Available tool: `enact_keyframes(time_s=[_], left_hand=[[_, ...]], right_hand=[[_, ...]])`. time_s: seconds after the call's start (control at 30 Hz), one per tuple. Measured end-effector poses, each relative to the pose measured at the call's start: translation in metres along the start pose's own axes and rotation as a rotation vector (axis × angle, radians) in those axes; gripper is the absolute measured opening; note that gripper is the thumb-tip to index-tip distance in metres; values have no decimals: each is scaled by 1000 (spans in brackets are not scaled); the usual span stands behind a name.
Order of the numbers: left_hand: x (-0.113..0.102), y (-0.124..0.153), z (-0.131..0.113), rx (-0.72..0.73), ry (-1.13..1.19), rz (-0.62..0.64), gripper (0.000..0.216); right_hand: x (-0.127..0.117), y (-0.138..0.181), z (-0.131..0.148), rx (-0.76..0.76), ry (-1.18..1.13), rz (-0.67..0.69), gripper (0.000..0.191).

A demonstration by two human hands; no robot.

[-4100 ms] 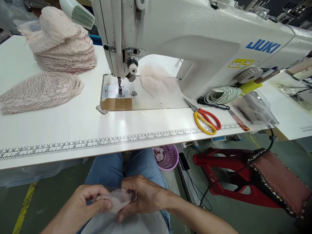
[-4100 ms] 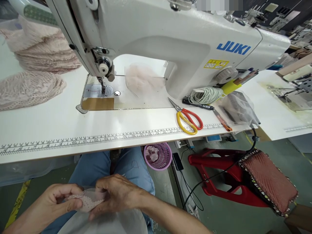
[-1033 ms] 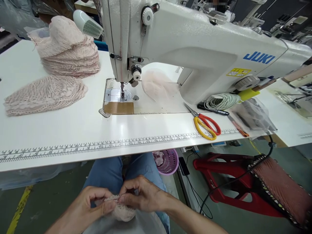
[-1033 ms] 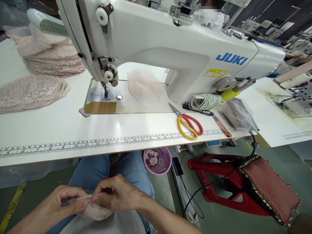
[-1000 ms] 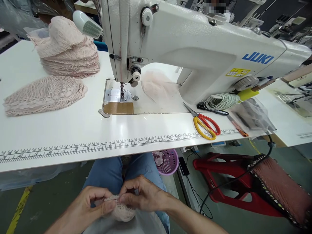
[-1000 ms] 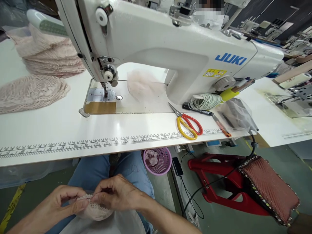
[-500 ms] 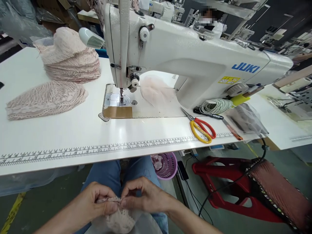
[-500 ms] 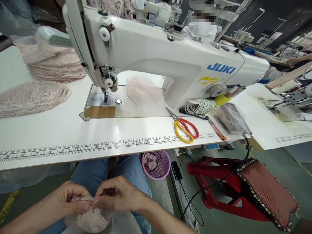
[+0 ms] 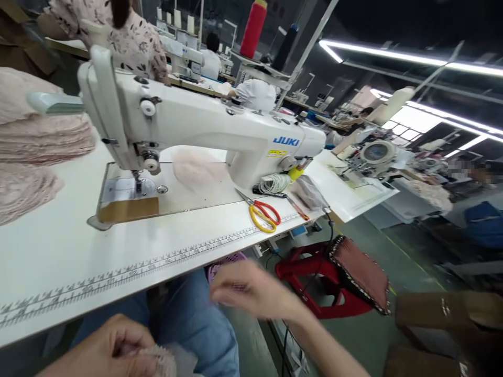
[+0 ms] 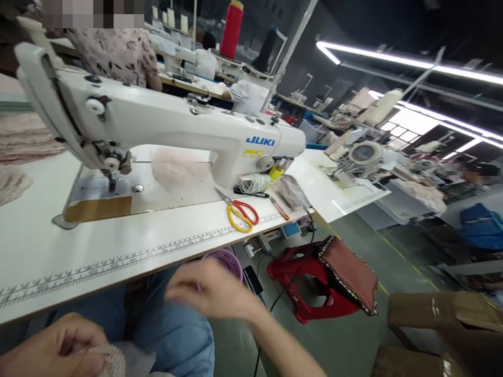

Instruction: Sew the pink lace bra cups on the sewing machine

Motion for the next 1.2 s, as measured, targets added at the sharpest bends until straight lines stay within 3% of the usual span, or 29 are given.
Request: enact_keyframes(time_s=[0.1,0.17,0.27,0.4,0.63,0.9,1.0,1.1,1.13,1.2], left_hand=[[-8,7,-24,-20,91,-15,49],[-14,14,-34,-60,124,-46,44],[-18,23,-40,-81,150,-62,39],[-22,30,-34,-88,146,-92,38],[-17,35,-21,-85,151,-58,40],[-11,36,2,-109,192,-49,38],[-13,38,5,-109,252,-47,36],[-19,42,7,-122,301,-69,35],[-22,43,7,-129,308,-76,35],[-25,47,7,-136,303,-83,34]], right_hand=[[-115,18,7,8,664,-501,28],[-160,23,-11,32,771,-606,36],[-193,23,-47,63,842,-626,44],[-206,27,-72,94,905,-625,49],[-200,34,-68,78,970,-663,55],[-180,21,-65,43,941,-574,52],[-174,21,-49,37,918,-600,48],[-138,26,-11,-13,839,-643,35],[-116,24,-1,-49,673,-608,27],[-48,7,10,-104,278,-346,22]])
Point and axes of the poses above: each hand's wrist, its own y-axis away from the middle knuckle, its own x-axis out of the palm, z = x × y, the point moved 10 cm from there along -y, towards the middle knuckle, and after that the axes turned 9 degrees about -y, right-handed, at the moved point
